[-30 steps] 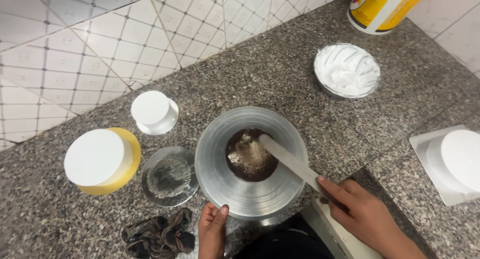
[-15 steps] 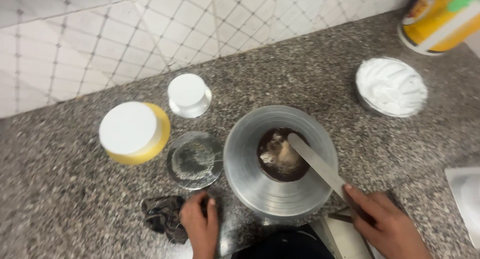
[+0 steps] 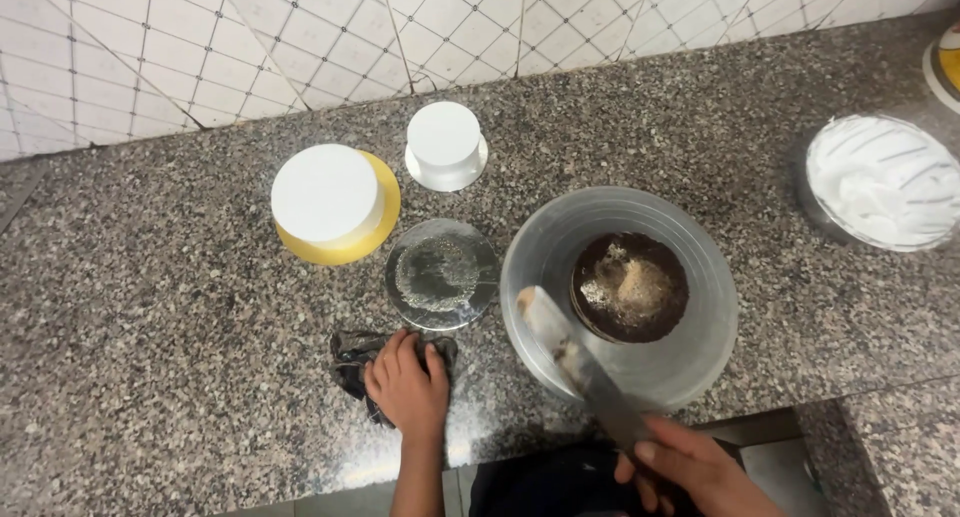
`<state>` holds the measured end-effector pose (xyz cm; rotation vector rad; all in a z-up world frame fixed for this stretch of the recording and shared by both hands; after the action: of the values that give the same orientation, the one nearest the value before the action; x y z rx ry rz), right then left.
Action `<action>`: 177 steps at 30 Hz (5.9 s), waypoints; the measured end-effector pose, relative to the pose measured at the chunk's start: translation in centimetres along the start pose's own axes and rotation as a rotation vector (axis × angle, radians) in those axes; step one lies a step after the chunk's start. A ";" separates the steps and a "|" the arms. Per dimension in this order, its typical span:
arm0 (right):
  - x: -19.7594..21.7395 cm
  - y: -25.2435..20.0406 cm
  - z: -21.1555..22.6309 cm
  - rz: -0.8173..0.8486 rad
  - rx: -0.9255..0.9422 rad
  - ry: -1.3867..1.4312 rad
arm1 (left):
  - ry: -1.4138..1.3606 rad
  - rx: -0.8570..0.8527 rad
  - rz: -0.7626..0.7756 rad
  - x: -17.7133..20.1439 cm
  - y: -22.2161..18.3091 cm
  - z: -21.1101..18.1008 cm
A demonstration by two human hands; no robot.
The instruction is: Preparing a small chocolate cake by slicing, moistening, and applying frosting.
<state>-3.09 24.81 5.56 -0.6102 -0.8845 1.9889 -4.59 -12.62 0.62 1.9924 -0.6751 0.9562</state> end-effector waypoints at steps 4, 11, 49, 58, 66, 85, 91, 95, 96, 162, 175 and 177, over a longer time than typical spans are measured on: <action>-1.0 -1.3 2.7 -0.059 0.000 0.212 | -0.016 -0.022 -0.013 0.2 -0.1 0.0; 2.6 -0.8 2.4 -0.071 0.312 0.072 | -0.039 -0.046 -0.035 0.2 -0.8 0.5; 11.0 -1.4 9.1 -0.393 0.431 0.008 | 0.023 0.125 0.161 -0.9 0.7 8.2; 10.5 -1.3 8.7 -0.294 0.443 0.074 | -0.038 0.054 0.059 -1.3 0.5 8.5; 8.8 -8.2 12.4 -0.861 0.862 -0.914 | -0.142 0.025 0.010 -0.4 0.2 7.7; 10.0 -11.8 9.2 -0.686 0.253 -1.081 | -1.035 0.620 0.052 3.3 -1.9 6.7; 1.3 -7.6 9.9 -0.244 0.657 -0.429 | -2.571 0.811 -0.084 3.8 -4.1 0.9; -7.5 -4.4 12.0 0.037 0.838 -0.759 | -2.614 0.743 0.190 6.0 -5.9 -6.7; -9.6 -4.2 12.5 0.105 0.942 -0.772 | -2.592 0.633 0.237 5.8 -6.7 -7.4; -8.3 10.1 10.1 0.026 0.945 -0.652 | 0.296 -0.049 0.835 -1.6 -5.6 -3.6; -8.2 8.4 11.3 -0.070 1.279 -0.750 | 0.075 -0.337 0.937 -1.4 -4.2 -6.8; -7.6 9.9 10.3 -0.121 1.185 -0.740 | -0.007 -0.477 0.811 -1.5 -4.7 -7.3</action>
<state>-11.27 10.86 5.12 0.8585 0.0122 2.1942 -4.83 -3.84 0.14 1.2881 -1.6117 1.0946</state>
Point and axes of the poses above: each hand's wrist, its own y-axis towards the middle knuckle, its own x-axis out of the back of the hand, z = x × y, the point moved 7 cm from there along y, towards the middle knuckle, and after that the axes turned 1 degree about -y, right-handed, at the moved point
